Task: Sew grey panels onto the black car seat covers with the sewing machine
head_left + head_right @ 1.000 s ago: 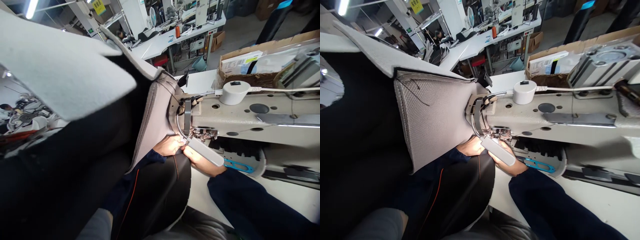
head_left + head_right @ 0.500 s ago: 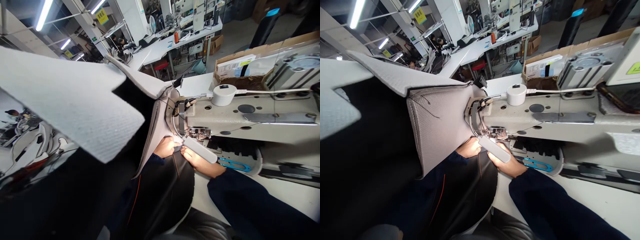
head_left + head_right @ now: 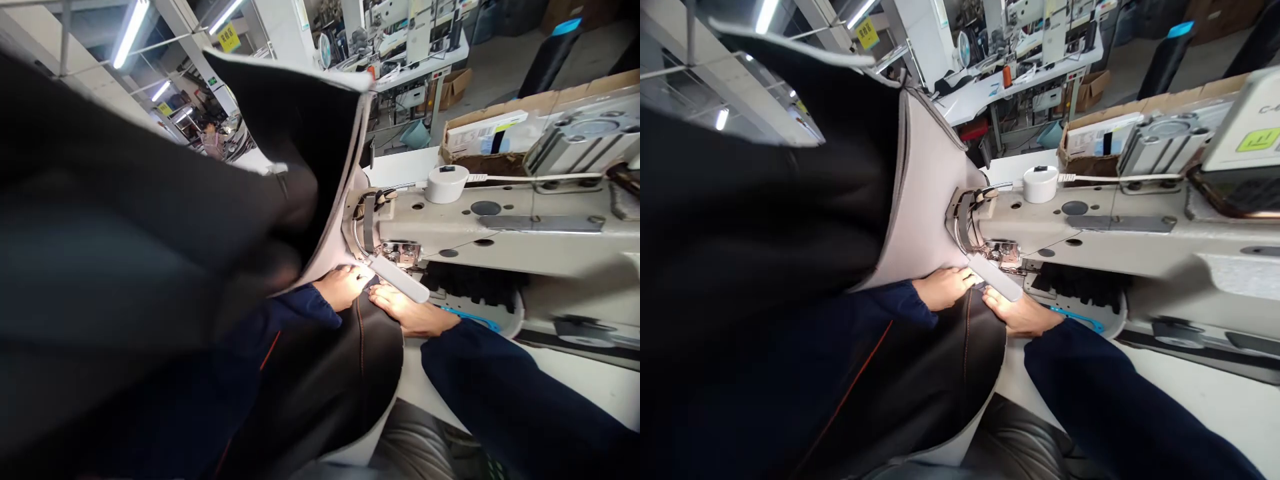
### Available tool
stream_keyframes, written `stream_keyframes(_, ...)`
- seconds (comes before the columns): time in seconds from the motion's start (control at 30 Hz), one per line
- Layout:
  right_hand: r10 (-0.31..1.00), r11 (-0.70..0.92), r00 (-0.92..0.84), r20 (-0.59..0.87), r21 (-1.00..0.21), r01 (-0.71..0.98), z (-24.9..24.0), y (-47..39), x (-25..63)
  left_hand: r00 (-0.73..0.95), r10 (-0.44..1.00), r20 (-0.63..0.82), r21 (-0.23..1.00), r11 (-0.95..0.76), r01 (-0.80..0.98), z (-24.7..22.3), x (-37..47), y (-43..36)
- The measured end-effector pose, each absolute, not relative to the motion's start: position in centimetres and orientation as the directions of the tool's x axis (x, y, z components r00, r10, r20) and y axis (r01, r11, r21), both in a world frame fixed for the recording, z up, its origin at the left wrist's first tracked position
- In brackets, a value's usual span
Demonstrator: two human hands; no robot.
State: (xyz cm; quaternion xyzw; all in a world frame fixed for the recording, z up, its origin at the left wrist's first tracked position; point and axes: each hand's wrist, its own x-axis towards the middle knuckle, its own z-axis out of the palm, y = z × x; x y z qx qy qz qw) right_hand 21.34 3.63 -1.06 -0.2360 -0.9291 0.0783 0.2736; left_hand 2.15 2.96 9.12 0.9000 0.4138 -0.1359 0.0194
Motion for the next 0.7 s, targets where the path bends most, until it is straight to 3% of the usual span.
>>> stream_keyframes(0.1,0.274,0.952,-0.921,0.277,-0.211,0.220,0.1,3.1,21.4,0.645,0.696,-0.316,-0.129,-0.705,0.698,12.0,-0.3,1.5)
stream_keyframes(0.2,0.244,0.960,-0.951,0.190,-0.189,0.209,0.7,1.6,21.1,0.648,0.682,-0.339,-0.097,-0.711,0.697,13.8,-4.5,0.6)
stream_keyframes(0.3,0.276,0.957,-0.941,0.194,-0.146,0.251,0.4,0.2,20.2,0.577,0.705,-0.413,-0.037,-0.646,0.763,14.9,-8.9,0.2)
stream_keyframes(0.4,0.313,0.948,-0.922,0.226,-0.021,0.317,-0.2,-0.3,17.8,0.599,0.655,-0.461,0.038,-0.659,0.751,15.5,-11.1,1.0)
stream_keyframes(0.6,0.439,0.863,-0.864,0.246,0.153,0.481,-1.4,0.1,10.8,0.569,0.733,-0.373,-0.224,-0.666,0.711,19.1,-6.1,3.3)
stream_keyframes(0.7,0.440,0.841,-0.859,0.263,0.215,0.497,-2.1,-0.6,10.9,0.539,0.792,-0.287,-0.206,-0.601,0.772,21.6,-3.3,1.7)
